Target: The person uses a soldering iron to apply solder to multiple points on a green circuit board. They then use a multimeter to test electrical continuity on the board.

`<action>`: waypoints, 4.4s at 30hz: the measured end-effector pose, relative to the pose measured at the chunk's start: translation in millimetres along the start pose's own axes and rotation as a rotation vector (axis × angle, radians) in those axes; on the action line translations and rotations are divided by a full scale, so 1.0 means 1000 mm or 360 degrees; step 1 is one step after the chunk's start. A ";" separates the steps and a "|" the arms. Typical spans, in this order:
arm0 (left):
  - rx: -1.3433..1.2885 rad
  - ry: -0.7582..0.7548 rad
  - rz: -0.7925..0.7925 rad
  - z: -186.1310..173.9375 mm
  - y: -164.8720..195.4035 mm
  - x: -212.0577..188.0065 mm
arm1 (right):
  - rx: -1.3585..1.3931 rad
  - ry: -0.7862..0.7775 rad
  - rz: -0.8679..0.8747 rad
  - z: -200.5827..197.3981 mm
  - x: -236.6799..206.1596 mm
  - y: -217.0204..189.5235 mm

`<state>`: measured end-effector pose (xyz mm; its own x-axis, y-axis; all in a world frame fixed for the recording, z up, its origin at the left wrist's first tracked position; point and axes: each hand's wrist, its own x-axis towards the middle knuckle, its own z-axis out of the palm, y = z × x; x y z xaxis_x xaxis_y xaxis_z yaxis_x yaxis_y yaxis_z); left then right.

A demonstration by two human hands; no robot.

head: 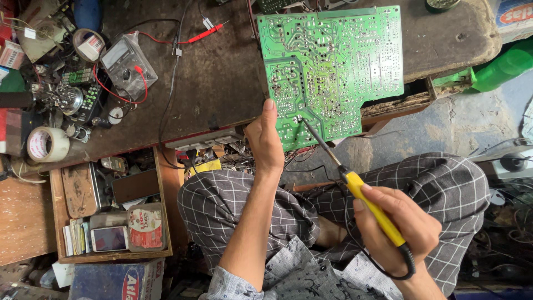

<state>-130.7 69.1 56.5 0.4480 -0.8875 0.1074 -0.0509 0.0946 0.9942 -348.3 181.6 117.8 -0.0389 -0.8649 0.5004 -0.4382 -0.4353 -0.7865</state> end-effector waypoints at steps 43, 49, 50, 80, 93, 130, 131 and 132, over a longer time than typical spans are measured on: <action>-0.0051 -0.0108 0.0025 -0.007 -0.017 0.005 | 0.0867 0.0207 0.0574 0.007 -0.040 0.069; -0.0071 -0.0137 -0.0156 -0.014 -0.017 0.023 | 0.0680 0.0168 0.0466 -0.014 -0.032 0.074; -0.0082 -0.0134 -0.0251 -0.017 -0.016 0.028 | 0.0669 0.0171 0.0442 -0.019 -0.030 0.078; -0.1395 -0.0453 -0.0152 -0.092 -0.040 0.072 | 0.0348 -0.0710 0.0873 -0.009 0.089 0.045; -0.1723 -0.0413 -0.0202 -0.088 -0.060 0.085 | -0.1005 -0.0856 -0.0675 0.056 0.161 -0.029; -0.1647 -0.0461 -0.0181 -0.091 -0.060 0.084 | -0.0973 -0.1110 -0.0489 0.075 0.181 -0.039; -0.1633 -0.0464 -0.0175 -0.092 -0.060 0.085 | -0.0950 -0.1102 -0.0469 0.073 0.180 -0.035; -0.1632 -0.0462 -0.0183 -0.092 -0.060 0.084 | -0.0976 -0.1100 -0.0412 0.072 0.180 -0.029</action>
<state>-8.1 30.0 5.8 0.1663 -0.9758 0.1423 0.8127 0.2173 0.5406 -277.9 20.8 204.9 0.5775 -0.8019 0.1534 -0.7603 -0.5967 -0.2568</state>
